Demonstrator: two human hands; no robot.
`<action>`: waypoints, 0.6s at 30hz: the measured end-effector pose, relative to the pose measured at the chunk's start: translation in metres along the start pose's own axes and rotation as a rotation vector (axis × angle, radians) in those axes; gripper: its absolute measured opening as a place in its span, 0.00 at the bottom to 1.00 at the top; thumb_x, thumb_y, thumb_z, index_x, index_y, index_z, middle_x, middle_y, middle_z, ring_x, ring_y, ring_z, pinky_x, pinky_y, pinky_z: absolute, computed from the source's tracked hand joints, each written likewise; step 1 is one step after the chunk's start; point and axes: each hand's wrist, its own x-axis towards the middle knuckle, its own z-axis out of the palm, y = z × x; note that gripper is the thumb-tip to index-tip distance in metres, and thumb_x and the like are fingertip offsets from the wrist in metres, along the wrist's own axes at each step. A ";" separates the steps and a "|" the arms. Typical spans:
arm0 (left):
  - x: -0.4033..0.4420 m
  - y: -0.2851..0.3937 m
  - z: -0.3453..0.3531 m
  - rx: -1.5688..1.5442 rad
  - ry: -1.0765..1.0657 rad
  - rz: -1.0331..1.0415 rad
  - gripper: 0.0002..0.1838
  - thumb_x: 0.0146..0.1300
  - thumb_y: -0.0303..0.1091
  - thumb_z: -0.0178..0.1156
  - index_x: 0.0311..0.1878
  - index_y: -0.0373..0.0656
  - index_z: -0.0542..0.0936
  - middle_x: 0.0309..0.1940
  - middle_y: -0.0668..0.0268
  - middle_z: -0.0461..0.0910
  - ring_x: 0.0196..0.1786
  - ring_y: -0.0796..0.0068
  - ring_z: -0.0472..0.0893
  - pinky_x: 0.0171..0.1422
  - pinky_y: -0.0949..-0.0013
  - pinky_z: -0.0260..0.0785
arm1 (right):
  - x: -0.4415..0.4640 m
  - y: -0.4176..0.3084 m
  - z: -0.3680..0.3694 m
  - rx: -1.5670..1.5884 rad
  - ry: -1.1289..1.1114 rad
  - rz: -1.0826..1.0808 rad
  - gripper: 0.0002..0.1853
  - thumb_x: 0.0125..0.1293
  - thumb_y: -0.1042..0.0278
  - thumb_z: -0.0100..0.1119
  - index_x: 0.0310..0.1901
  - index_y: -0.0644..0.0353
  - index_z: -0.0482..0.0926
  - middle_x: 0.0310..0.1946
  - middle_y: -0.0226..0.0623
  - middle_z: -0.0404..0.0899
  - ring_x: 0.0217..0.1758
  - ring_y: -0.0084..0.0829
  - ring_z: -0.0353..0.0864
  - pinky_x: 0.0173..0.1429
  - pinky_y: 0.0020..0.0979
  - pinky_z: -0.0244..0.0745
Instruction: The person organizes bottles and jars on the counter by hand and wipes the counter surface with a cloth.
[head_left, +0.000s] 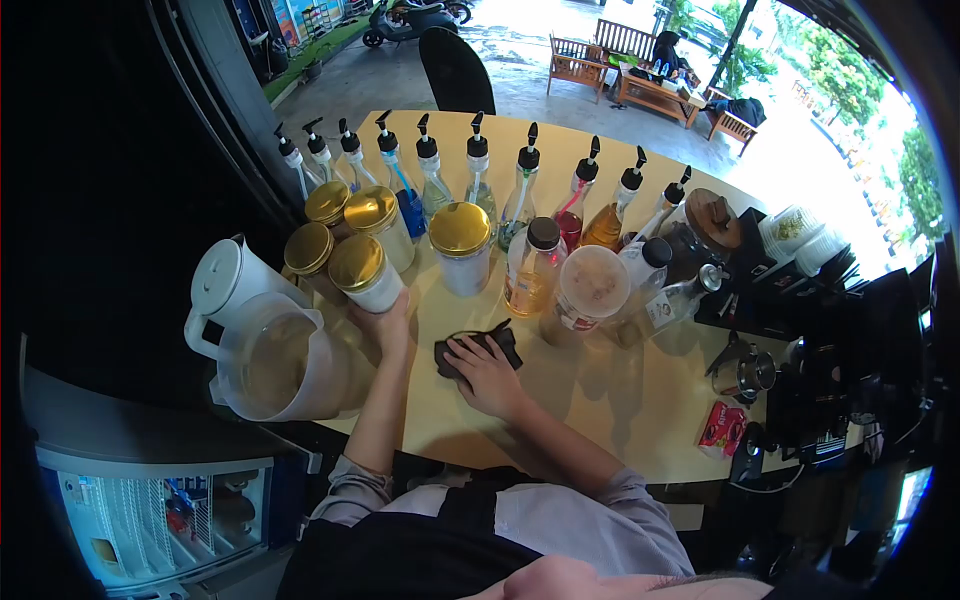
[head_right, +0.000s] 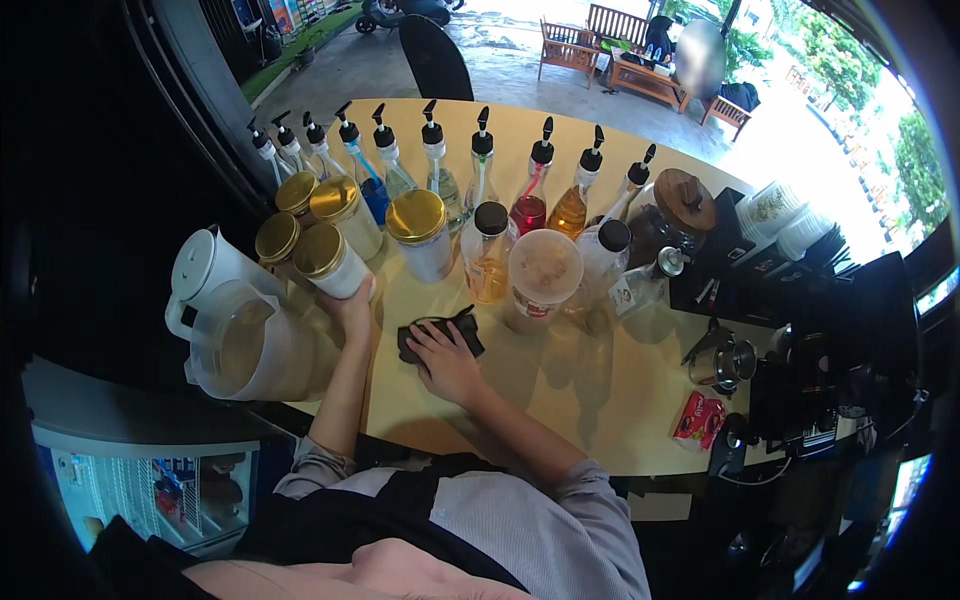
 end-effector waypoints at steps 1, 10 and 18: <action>-0.002 -0.003 -0.004 0.126 -0.012 -0.011 0.53 0.45 0.31 0.79 0.72 0.34 0.57 0.67 0.49 0.63 0.72 0.54 0.64 0.74 0.56 0.59 | -0.008 -0.001 -0.003 0.029 -0.030 -0.002 0.24 0.64 0.61 0.58 0.62 0.53 0.77 0.72 0.36 0.66 0.77 0.35 0.62 0.80 0.51 0.49; -0.071 0.009 -0.070 -0.252 -0.392 -0.065 0.48 0.44 0.29 0.79 0.67 0.37 0.61 0.60 0.55 0.72 0.61 0.62 0.75 0.67 0.59 0.67 | -0.020 0.013 0.008 -0.055 0.191 0.172 0.30 0.67 0.58 0.58 0.69 0.59 0.69 0.74 0.40 0.62 0.78 0.36 0.59 0.80 0.44 0.53; -0.109 0.011 -0.141 -0.091 -0.646 0.040 0.38 0.44 0.31 0.80 0.59 0.34 0.72 0.53 0.56 0.81 0.55 0.64 0.82 0.60 0.62 0.75 | 0.060 0.012 0.020 0.035 0.003 -0.152 0.29 0.69 0.59 0.56 0.69 0.63 0.68 0.75 0.44 0.60 0.79 0.39 0.58 0.80 0.46 0.52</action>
